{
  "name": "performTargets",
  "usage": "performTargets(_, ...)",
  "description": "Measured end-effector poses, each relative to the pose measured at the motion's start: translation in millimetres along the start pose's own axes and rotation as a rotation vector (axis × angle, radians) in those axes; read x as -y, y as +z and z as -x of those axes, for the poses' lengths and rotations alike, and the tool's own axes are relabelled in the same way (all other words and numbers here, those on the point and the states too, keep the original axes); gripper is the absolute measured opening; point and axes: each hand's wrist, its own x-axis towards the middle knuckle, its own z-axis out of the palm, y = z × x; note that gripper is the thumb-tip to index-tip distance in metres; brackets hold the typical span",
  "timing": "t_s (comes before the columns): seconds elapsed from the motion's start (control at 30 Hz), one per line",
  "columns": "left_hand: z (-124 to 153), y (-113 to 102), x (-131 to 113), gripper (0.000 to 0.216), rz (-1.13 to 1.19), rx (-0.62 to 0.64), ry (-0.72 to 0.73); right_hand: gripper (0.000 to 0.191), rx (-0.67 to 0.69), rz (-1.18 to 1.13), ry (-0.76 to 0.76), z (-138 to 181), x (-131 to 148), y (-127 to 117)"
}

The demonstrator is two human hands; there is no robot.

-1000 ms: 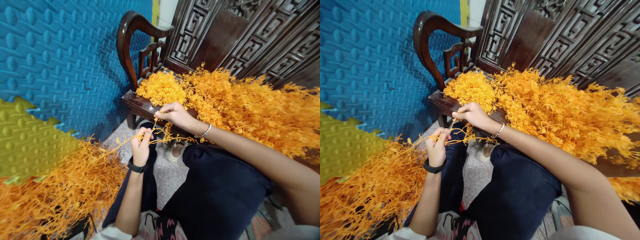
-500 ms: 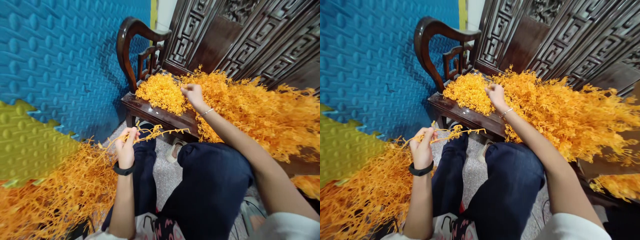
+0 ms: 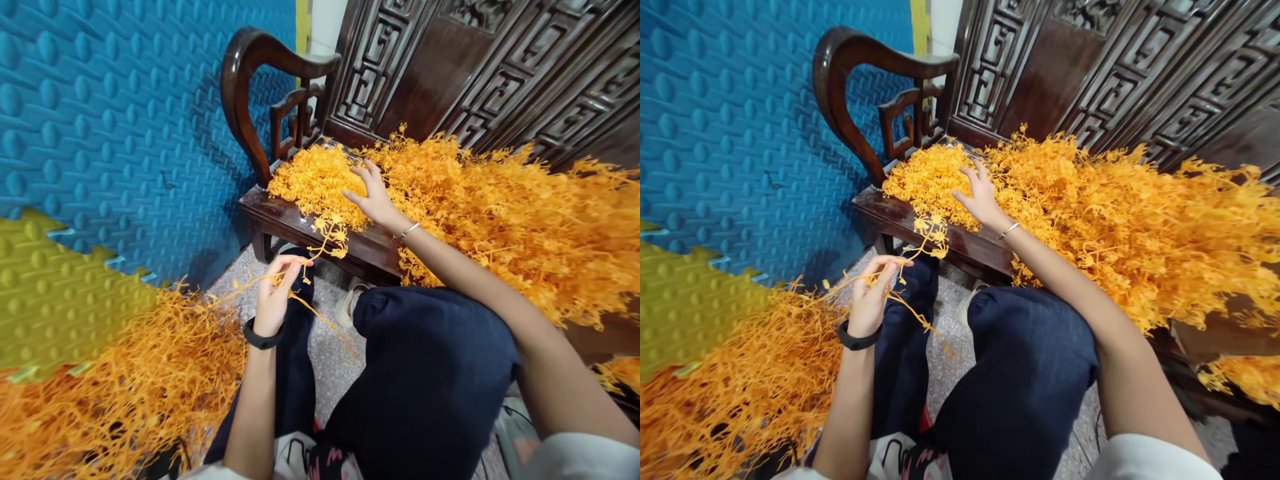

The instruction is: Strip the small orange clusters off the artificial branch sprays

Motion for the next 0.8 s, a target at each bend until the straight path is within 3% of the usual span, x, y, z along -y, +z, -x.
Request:
performTargets(0.07, -0.7, -0.6, 1.6, 0.016, -0.005, -0.022, 0.007, 0.059, 0.161, -0.218, -0.01, 11.8, 18.5, -1.3)
performTargets(0.17, -2.1, -1.4, 4.7, 0.016, -0.016, -0.044, 0.022, 0.054, 0.574, -0.472, 0.061, 29.0, 43.6, -2.6)
performTargets(0.23, -3.3, -3.8, 7.0, 0.017, -0.042, 0.005, 0.013, 0.044, 0.684, -0.486, 0.068, 36.3, 52.8, -2.7)
performTargets(0.37, -6.3, -24.7, 15.5, 0.032, -0.173, 0.253, -0.079, 0.029, 0.565, -0.456, 0.043, 37.9, 52.5, -5.0)
performTargets(0.5, -6.6, -69.3, 26.1, 0.053, -0.326, 0.326, -0.218, 0.021, 0.411, -0.485, 0.036, 34.9, 46.2, -11.0)
performTargets(0.57, -5.1, -90.6, 25.3, 0.042, -0.496, 0.255, -0.291, 0.018, 0.444, -0.502, 0.034, 37.0, 47.2, -12.8)
performTargets(0.67, -2.5, -103.1, 12.4, 0.034, -0.751, -0.017, -0.287, 0.013, 0.613, -0.535, 0.07, 44.4, 55.8, -11.4)
performTargets(0.73, -1.5, -94.1, -0.3, 0.03, -0.714, -0.187, -0.156, 0.011, 0.725, -0.55, 0.1, 50.5, 64.8, -7.0)
performTargets(0.8, -1.2, -74.2, -11.0, 0.028, -0.527, -0.183, 0.038, 0.011, 0.815, -0.592, 0.101, 56.6, 74.5, -0.2)
